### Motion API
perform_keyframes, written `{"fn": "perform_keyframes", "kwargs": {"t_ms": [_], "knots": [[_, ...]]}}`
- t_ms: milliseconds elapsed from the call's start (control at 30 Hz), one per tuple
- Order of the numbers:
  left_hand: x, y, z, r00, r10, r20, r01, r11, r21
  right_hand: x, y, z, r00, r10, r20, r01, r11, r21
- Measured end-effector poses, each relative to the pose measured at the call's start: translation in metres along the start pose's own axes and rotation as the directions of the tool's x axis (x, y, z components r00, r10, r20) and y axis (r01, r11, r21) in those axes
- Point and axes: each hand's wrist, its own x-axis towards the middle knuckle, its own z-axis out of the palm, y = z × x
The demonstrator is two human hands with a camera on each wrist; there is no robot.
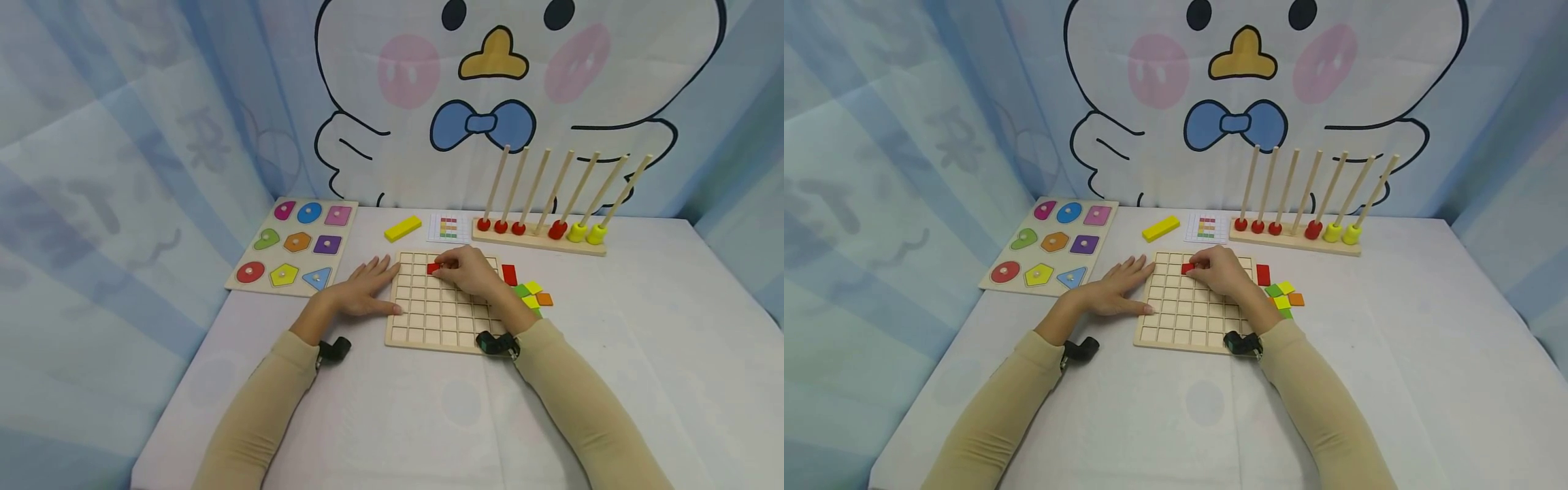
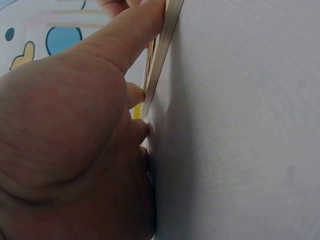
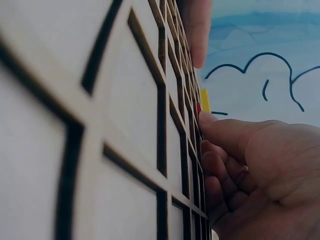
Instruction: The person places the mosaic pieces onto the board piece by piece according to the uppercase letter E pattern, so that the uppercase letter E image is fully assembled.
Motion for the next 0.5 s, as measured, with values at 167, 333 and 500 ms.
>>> {"fn": "perform_keyframes", "kwargs": {"t_ms": [167, 333, 500], "knots": [[0.0005, -0.0003, -0.0008, 1.0, -0.007, 0.005, 0.007, 1.0, -0.005, -0.001, -0.0009, -0.001, 1.0, 0.0, 0.014, 0.0, 1.0, -0.007], [0.0015, -0.0009, 0.0003, 1.0, -0.006, 0.012, 0.006, 1.0, -0.002, -0.0047, -0.0024, -0.0026, 0.999, 0.032, 0.027, -0.033, 0.999, 0.01], [0.0021, -0.002, 0.0008, 1.0, -0.01, 0.005, 0.01, 1.0, 0.009, -0.0076, -0.0093, -0.0083, 1.0, 0.008, 0.003, -0.008, 0.998, 0.055]]}}
